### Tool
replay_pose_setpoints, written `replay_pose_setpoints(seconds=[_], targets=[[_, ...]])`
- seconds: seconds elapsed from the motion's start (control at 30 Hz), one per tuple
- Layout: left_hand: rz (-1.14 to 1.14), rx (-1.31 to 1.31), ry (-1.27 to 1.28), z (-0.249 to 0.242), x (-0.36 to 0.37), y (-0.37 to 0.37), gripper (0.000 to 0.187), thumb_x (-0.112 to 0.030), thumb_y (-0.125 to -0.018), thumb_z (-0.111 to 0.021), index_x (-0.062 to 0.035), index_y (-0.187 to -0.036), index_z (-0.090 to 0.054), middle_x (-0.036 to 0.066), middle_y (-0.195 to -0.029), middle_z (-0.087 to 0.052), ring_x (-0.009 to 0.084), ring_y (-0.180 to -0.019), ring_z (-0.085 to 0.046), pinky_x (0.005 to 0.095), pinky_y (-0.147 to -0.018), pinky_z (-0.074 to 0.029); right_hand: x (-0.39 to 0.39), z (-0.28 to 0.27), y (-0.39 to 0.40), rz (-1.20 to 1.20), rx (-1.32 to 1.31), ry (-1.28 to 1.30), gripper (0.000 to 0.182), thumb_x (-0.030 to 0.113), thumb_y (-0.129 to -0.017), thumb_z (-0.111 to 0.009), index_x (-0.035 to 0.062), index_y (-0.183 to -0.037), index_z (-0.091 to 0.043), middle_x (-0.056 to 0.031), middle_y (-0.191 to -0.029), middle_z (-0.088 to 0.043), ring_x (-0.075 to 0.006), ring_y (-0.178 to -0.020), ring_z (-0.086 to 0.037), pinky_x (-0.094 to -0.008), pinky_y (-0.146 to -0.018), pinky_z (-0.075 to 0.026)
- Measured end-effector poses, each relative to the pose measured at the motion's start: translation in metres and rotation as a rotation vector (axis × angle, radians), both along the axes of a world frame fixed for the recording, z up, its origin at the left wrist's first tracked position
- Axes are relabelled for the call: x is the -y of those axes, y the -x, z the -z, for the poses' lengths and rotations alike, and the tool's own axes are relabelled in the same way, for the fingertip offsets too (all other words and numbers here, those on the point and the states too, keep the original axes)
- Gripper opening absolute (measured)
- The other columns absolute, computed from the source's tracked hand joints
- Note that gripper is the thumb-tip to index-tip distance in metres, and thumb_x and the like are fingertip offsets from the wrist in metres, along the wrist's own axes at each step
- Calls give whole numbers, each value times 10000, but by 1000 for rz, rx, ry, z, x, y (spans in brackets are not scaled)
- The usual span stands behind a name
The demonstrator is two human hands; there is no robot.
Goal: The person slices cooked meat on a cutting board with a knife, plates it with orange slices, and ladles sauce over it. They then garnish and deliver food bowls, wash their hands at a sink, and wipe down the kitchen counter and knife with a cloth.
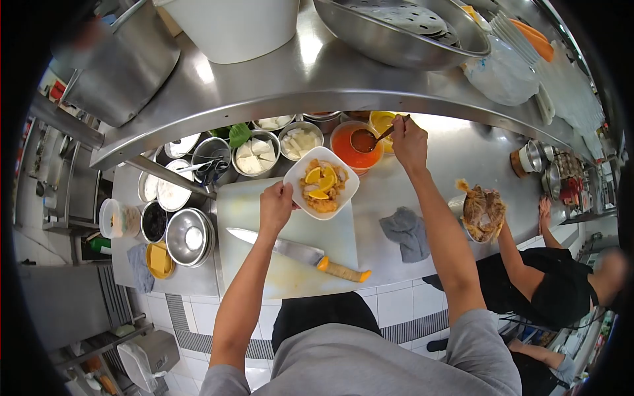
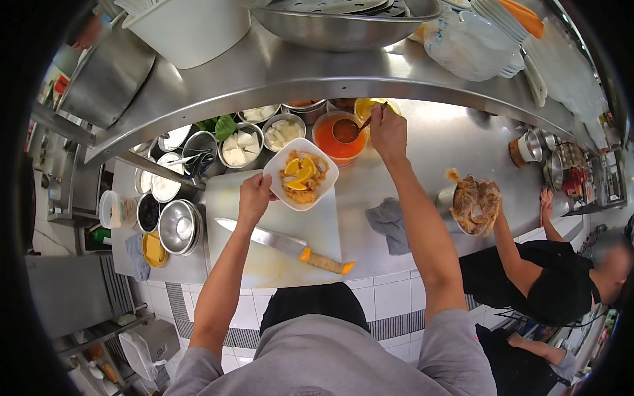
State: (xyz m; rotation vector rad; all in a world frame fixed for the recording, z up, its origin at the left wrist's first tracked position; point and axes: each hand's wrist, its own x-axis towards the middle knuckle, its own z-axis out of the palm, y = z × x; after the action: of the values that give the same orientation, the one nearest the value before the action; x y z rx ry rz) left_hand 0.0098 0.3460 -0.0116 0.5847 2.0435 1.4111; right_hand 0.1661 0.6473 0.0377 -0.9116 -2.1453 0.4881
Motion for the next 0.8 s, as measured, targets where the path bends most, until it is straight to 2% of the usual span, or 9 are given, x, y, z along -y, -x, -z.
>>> replay_pose_setpoints(seconds=[0.13, 0.2, 0.23, 0.33, 0.4, 0.53, 0.63, 0.73, 0.8], targets=[[-19, 6, -19, 7, -10, 3, 342, -197, -1016, -533, 110, -956, -671, 144, -727, -703, 200, -631, -728, 307, -562, -577, -4, -6, -1, 50, -23, 82, 354, 274, -1027, -556, -29, -924, -708, -122, -655, -689, -205, -504, -652, -344, -545, -522], [-22, 8, -35, 13, -17, 4, 339, -191, -1014, -530, 110, -935, -666, 145, -723, -699, 203, -635, -730, 310, -560, -577, -1, -19, -3, 54, -117, 102, 324, 213, -999, -576, -36, -806, -655, -226, -675, -649, -394, -605, -655, -431, -577, -515], [-27, 11, -50, 13, -21, 3, 338, -185, -1013, -526, 109, -914, -660, 146, -718, -695, 206, -640, -733, 313, -558, -577, 0, -27, -6, 54, -117, 101, 324, 213, -999, -576, -36, -806, -655, -226, -675, -649, -394, -605, -655, -431, -577, -515], [-17, 21, -18, 10, -34, 3, 318, -168, -1018, -523, 100, -915, -660, 147, -767, -706, 196, -644, -724, 302, -593, -606, 6, -54, -16, -7, -134, 53, 296, 190, -987, -576, -34, -811, -658, -196, -674, -670, -345, -596, -674, -408, -587, -529], [-2, 23, -28, 8, -44, 1, 321, -164, -1018, -519, 105, -918, -662, 146, -761, -706, 194, -636, -722, 300, -588, -604, 15, -74, -20, -1, -122, 41, 321, 224, -996, -562, -33, -874, -712, -125, -613, -665, -175, -489, -629, -310, -530, -511], [1, 16, -55, 1, -60, -7, 312, -160, -1000, -508, 89, -926, -680, 156, -711, -717, 205, -594, -726, 322, -570, -576, 46, -98, -16, -14, -182, 167, 311, 216, -1011, -567, -26, -875, -707, -86, -598, -639, -137, -490, -608, -285, -512, -486], [11, 10, -40, -5, -63, -12, 311, -161, -998, -511, 89, -911, -675, 157, -698, -712, 206, -590, -724, 323, -573, -574, 63, -85, -10, -119, -301, 242, 295, 204, -1026, -549, -20, -928, -713, -63, -626, -638, -107, -500, -603, -267, -499, -466], [42, 10, 33, -10, -57, -12, 329, -171, -1017, -512, 95, -927, -682, 134, -741, -712, 167, -601, -709, 284, -578, -588, 88, -84, -10, -137, -260, 225, 260, 177, -1024, -551, -18, -982, -718, -56, -651, -645, -90, -506, -597, -248, -495, -453], [30, 6, 8, -12, -50, -14, 324, -171, -1010, -514, 88, -898, -672, 142, -704, -708, 184, -591, -715, 297, -573, -577, 96, -83, -11, -153, -262, 231, 252, 162, -1026, -550, -19, -990, -721, -56, -646, -645, -89, -503, -588, -248, -498, -458]])
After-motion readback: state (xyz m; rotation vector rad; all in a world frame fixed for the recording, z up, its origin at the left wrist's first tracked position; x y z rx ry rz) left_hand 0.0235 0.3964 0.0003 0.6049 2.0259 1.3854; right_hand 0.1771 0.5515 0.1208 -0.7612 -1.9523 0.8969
